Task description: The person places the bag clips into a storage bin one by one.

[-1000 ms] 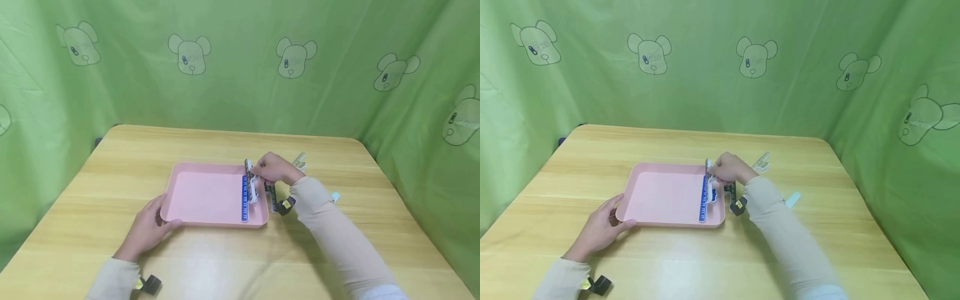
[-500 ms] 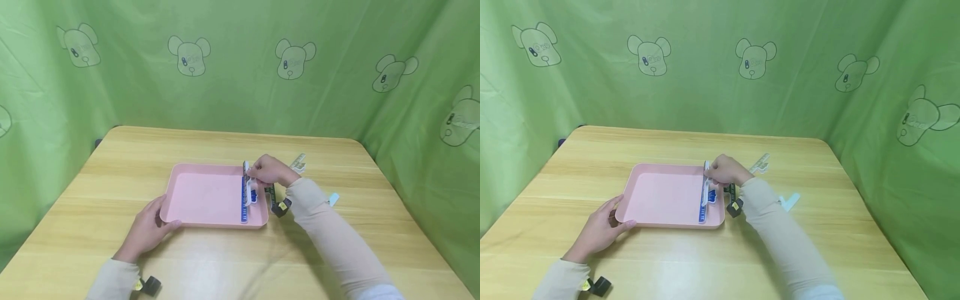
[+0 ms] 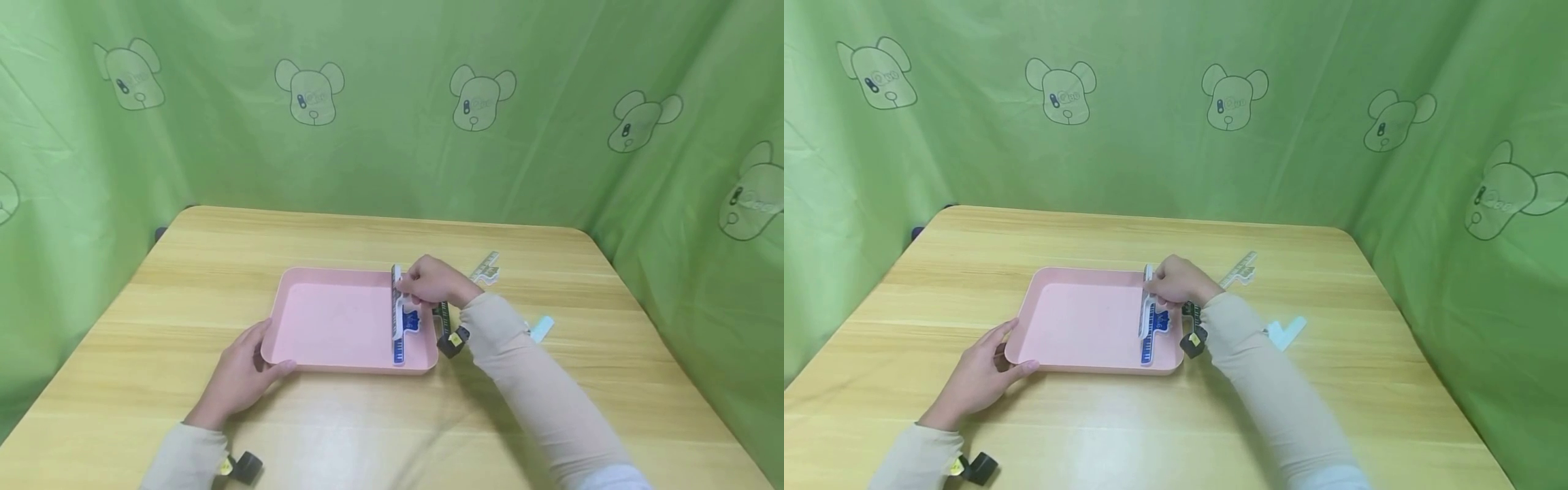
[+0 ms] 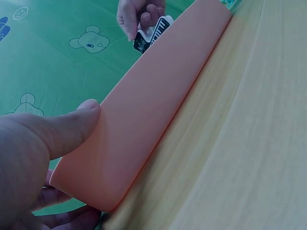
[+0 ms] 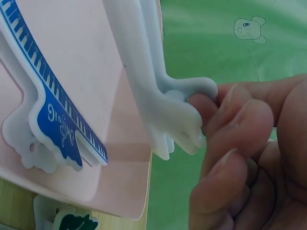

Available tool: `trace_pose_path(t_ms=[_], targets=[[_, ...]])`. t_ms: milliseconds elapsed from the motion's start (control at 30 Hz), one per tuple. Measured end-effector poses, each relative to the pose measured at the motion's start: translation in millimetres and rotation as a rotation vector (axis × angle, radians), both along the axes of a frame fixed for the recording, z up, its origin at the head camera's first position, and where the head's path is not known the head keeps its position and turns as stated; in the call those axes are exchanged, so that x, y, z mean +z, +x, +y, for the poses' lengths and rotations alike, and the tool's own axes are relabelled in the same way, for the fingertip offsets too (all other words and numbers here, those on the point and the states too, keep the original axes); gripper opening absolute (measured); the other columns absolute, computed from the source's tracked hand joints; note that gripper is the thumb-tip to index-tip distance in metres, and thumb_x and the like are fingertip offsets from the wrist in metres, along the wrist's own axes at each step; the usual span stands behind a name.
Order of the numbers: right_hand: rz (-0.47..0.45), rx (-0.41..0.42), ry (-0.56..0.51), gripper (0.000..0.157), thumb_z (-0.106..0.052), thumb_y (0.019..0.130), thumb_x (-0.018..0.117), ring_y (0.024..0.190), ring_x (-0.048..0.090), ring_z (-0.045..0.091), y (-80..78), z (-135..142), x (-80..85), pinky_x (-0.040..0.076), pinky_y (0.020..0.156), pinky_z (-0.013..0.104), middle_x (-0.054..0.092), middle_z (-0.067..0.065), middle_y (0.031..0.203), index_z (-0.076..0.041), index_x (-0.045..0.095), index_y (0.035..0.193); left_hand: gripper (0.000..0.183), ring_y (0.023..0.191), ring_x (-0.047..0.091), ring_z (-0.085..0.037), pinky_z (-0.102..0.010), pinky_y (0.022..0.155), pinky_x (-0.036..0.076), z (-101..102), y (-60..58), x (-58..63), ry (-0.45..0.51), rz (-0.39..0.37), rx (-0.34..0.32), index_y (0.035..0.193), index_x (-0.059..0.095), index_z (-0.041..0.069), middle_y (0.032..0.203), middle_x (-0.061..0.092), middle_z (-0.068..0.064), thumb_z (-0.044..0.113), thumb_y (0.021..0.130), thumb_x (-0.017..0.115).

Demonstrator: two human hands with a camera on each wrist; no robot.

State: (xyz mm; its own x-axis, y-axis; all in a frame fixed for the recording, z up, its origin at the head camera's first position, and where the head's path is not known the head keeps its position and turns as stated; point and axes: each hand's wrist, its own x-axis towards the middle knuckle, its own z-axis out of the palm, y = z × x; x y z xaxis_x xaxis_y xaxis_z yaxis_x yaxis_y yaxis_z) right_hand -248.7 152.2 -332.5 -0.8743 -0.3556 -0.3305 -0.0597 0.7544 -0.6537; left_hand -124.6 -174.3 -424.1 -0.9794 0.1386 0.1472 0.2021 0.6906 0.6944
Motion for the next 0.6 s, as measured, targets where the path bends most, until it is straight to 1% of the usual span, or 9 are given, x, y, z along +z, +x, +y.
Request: trace_pose_path(t_ms=[167,400,600], targets=[[-0.001,-0.002,0.005,0.031,-0.022,0.097,0.058,0.043,0.041,0.007,0.3,-1.8,0.8,0.040,0.043,0.023,0.054,0.000,0.057,0.004,0.069,0.083,0.085,0.128,0.042,-0.045,-0.061,0.104,0.035,-0.1,-0.3,-0.3,0.004,0.003,-0.001,0.145,0.038,-0.002,0.143,0.043,-0.025,0.041,0.082,0.077],[0.015,0.005,0.023,0.029,-0.023,0.097,0.059,0.044,0.043,0.008,0.0,-4.0,0.3,0.042,0.044,0.024,0.054,0.000,0.056,-0.003,0.070,0.078,0.083,0.127,0.043,-0.044,-0.061,0.104,0.036,0.2,0.3,-0.3,0.005,0.019,-0.007,0.144,0.039,-0.002,0.142,0.045,-0.025,0.037,0.082,0.078],[-0.001,0.027,0.018,0.031,-0.022,0.097,0.059,0.044,0.044,0.008,0.9,-6.1,-0.6,0.043,0.046,0.024,0.053,-0.001,0.055,0.001,0.068,0.079,0.083,0.127,0.044,-0.045,-0.061,0.103,0.037,0.0,0.3,-0.5,0.006,0.012,-0.006,0.144,0.039,-0.003,0.142,0.045,-0.025,0.037,0.083,0.077]])
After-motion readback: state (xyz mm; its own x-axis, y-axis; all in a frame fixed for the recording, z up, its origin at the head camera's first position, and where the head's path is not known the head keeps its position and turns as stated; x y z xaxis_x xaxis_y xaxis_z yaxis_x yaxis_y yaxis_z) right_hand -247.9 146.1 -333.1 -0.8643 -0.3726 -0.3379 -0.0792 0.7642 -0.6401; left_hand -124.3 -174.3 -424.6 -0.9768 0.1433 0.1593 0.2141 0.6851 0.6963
